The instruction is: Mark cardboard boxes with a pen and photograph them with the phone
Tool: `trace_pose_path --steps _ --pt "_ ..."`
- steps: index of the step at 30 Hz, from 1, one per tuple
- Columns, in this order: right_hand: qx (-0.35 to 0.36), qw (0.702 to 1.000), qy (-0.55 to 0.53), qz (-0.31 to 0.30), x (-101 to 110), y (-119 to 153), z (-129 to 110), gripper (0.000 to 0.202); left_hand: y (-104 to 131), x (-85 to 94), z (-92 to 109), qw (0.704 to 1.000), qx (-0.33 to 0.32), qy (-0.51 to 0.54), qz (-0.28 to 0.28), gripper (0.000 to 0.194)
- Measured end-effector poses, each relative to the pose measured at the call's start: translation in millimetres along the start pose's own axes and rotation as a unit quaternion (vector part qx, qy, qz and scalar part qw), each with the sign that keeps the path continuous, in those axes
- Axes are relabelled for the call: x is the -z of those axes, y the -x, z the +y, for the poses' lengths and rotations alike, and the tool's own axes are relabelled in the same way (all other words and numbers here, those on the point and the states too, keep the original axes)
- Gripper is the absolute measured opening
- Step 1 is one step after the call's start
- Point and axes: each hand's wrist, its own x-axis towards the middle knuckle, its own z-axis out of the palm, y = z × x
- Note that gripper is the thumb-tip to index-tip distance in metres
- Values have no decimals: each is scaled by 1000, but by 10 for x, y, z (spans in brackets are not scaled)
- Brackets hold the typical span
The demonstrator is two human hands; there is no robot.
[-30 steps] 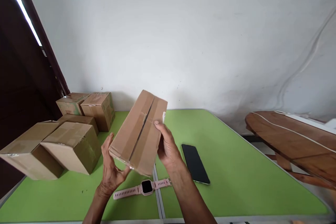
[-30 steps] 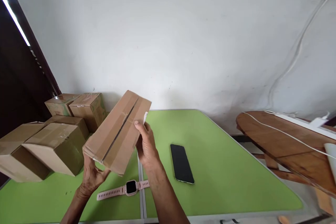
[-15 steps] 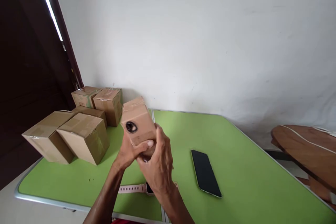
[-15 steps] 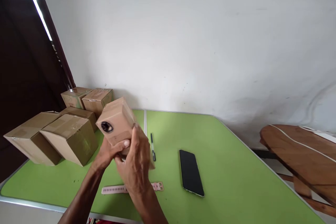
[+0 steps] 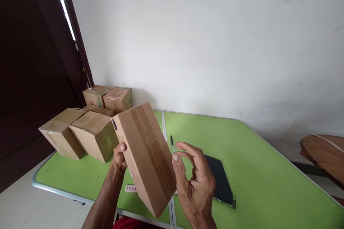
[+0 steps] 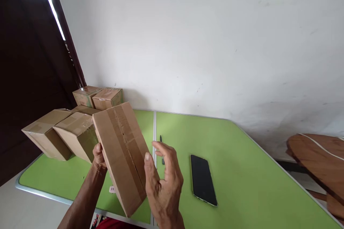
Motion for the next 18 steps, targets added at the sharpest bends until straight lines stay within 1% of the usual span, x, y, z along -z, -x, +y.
trace_pose_path --steps 1,2,4,5,7,9,11,14,16,18 --pt "-22 1000 -2 -8 8 -23 28 25 11 -29 13 1000 5 -5 -8 90" --pt "-46 999 -10 -24 9 -43 51 35 21 -69 35 1000 12 -9 -16 85" --pt "-93 992 -44 -73 -14 -88 85 65 43 -175 104 999 11 -33 -25 79" --pt "-114 986 -69 -98 -37 -118 97 83 54 -238 150 998 -3 -57 -24 82" --pt "-145 973 -125 -131 -102 -201 109 112 72 -370 248 992 -52 -117 -17 100" --pt "-174 959 -175 -141 -181 -305 108 125 81 -486 332 982 -88 -168 -17 113" --pt "-209 941 -221 -147 -260 -407 105 126 78 -564 379 977 -88 -192 -25 121" --pt "-259 903 -296 -174 -359 -497 119 114 51 -589 373 973 -79 -217 -25 128" --pt "-275 877 -342 -193 -410 -503 147 102 28 -553 335 970 -75 -232 -22 124" --pt "-285 861 -373 -198 -453 -477 185 89 4 -501 292 968 -66 -242 -14 117"
